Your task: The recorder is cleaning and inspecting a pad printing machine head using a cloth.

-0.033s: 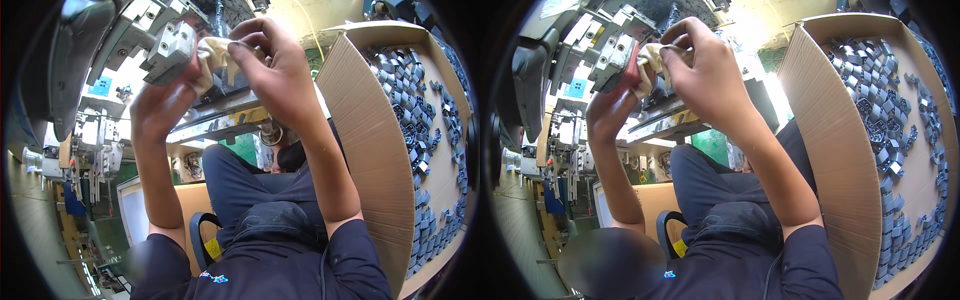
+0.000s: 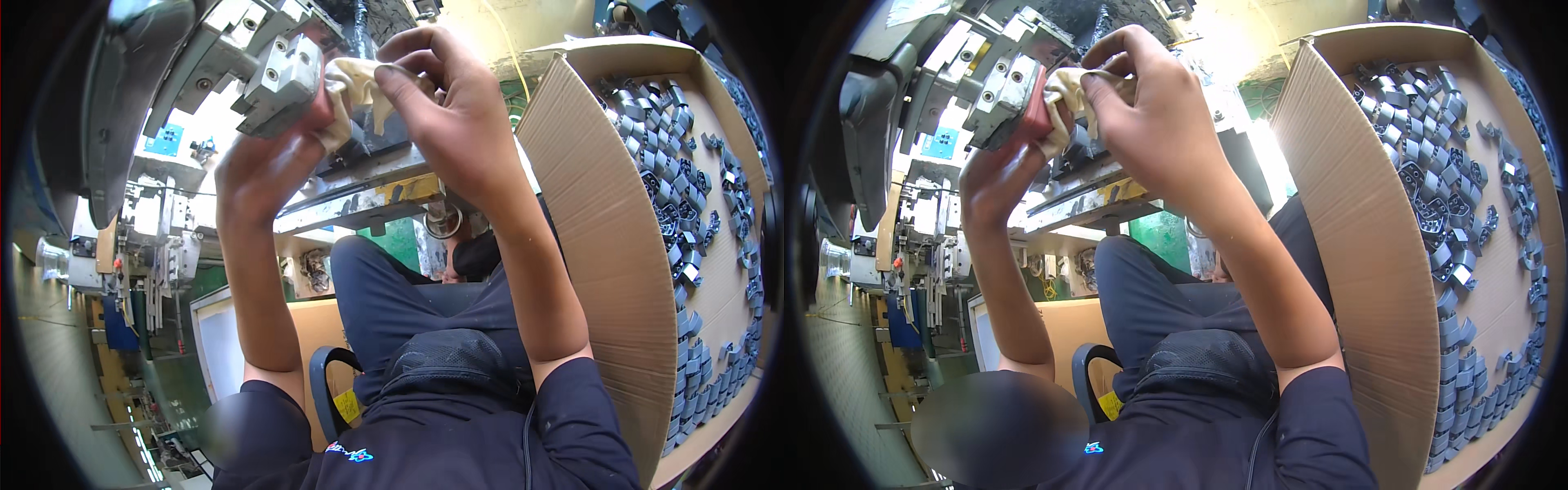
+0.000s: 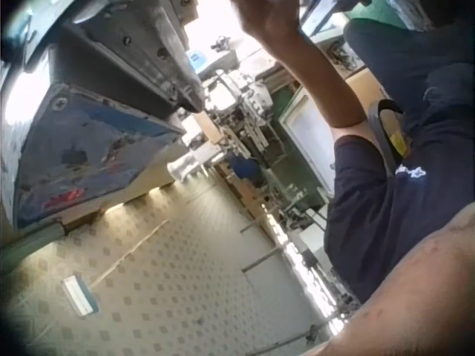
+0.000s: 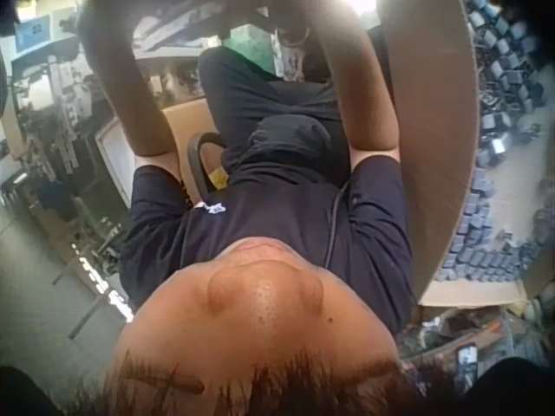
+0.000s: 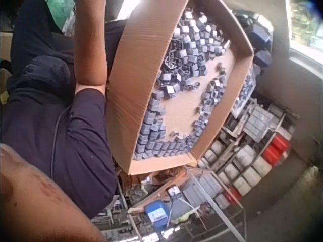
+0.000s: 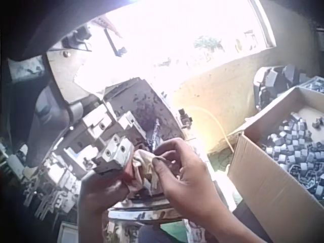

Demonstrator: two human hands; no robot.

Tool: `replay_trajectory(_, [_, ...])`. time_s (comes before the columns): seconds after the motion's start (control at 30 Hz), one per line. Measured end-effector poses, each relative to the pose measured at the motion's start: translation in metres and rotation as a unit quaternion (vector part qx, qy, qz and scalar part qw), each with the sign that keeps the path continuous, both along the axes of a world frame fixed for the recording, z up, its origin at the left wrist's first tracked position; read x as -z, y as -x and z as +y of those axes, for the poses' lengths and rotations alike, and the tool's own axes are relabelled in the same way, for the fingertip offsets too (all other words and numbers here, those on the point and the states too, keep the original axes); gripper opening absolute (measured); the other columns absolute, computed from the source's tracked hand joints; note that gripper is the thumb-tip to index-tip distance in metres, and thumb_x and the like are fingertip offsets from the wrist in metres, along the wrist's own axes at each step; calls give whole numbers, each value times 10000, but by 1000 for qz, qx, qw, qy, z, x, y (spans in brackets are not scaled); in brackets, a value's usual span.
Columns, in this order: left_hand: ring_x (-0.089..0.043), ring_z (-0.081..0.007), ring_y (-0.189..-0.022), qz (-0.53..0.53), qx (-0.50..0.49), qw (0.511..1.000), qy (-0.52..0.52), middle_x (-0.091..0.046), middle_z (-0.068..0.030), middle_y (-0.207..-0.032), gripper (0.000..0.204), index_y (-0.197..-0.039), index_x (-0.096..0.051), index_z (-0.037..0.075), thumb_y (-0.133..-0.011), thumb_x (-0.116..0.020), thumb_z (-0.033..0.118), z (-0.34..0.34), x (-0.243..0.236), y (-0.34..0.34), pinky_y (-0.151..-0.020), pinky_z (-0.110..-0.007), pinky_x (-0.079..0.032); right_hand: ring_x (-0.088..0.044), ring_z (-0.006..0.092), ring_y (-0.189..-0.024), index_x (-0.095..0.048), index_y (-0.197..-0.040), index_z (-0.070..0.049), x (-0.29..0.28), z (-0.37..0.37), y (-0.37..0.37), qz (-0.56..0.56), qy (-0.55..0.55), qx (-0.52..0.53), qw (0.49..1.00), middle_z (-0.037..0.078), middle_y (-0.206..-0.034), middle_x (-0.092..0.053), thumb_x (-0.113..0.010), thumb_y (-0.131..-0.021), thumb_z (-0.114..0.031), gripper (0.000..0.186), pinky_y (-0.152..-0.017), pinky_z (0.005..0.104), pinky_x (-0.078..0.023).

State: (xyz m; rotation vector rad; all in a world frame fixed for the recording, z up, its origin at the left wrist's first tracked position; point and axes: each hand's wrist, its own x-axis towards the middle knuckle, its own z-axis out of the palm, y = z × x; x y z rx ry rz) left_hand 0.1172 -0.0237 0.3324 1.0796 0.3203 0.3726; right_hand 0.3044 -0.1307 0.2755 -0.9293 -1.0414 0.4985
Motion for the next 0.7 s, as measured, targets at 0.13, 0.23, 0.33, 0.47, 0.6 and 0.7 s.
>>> replay_trajectory(0.13, [-452,-180,-1225,111,-63,976,-177,-471,-88,-1327,442,-1352,-358,44,-954,-430,220,-11,8,-8,-1077,-292,-325,-669,262,-807,-573,-993,22,4,6,3,-23,-20,34,999,169,-881,-654,-599,-847,-93,188,-759,338,-516])
replay_trajectory(0.23, [-438,-220,-1242,176,-193,923,-280,-453,-122,-1351,407,-1343,-357,12,-958,-397,137,-29,9,-6,-1091,-323,-319,-674,275,-835,-570,-991,19,5,0,7,-26,-12,26,999,173,-895,-660,-597,-848,-86,180,-772,343,-516])
replay_trajectory(0.33, [-428,-266,-1255,-43,-146,986,70,-449,-169,-1348,386,-1331,-349,-33,-960,-359,72,-37,9,5,-1100,-374,-318,-677,283,-856,-568,-988,13,6,-10,8,-4,0,-2,1000,176,-915,-664,-594,-847,-80,170,-771,346,-517])
replay_trajectory(0.47, [-443,-295,-1248,-125,-104,956,244,-464,-219,-1319,386,-1330,-331,-68,-970,-346,70,-46,7,19,-1092,-420,-339,-677,294,-839,-559,-990,4,11,-13,18,23,-34,-25,999,181,-890,-661,-595,-836,-63,172,-744,349,-517])
replay_trajectory(0.6, [-496,-265,-1190,-71,-177,951,244,-493,-232,-1289,367,-1284,-371,-103,-1005,-319,130,-55,2,22,-1068,-381,-357,-630,198,-792,-556,-1000,-11,9,-29,20,6,-37,-37,999,128,-835,-639,-607,-836,-32,173,-702,292,-489])
replay_trajectory(0.7, [-466,-291,-1222,-77,-178,951,240,-472,-240,-1305,373,-1300,-359,-92,-1008,-287,127,-54,1,24,-1083,-412,-331,-587,80,-776,-565,-1007,-32,12,-31,20,-22,-40,-28,999,68,-827,-629,-614,-857,-33,158,-680,221,-465])
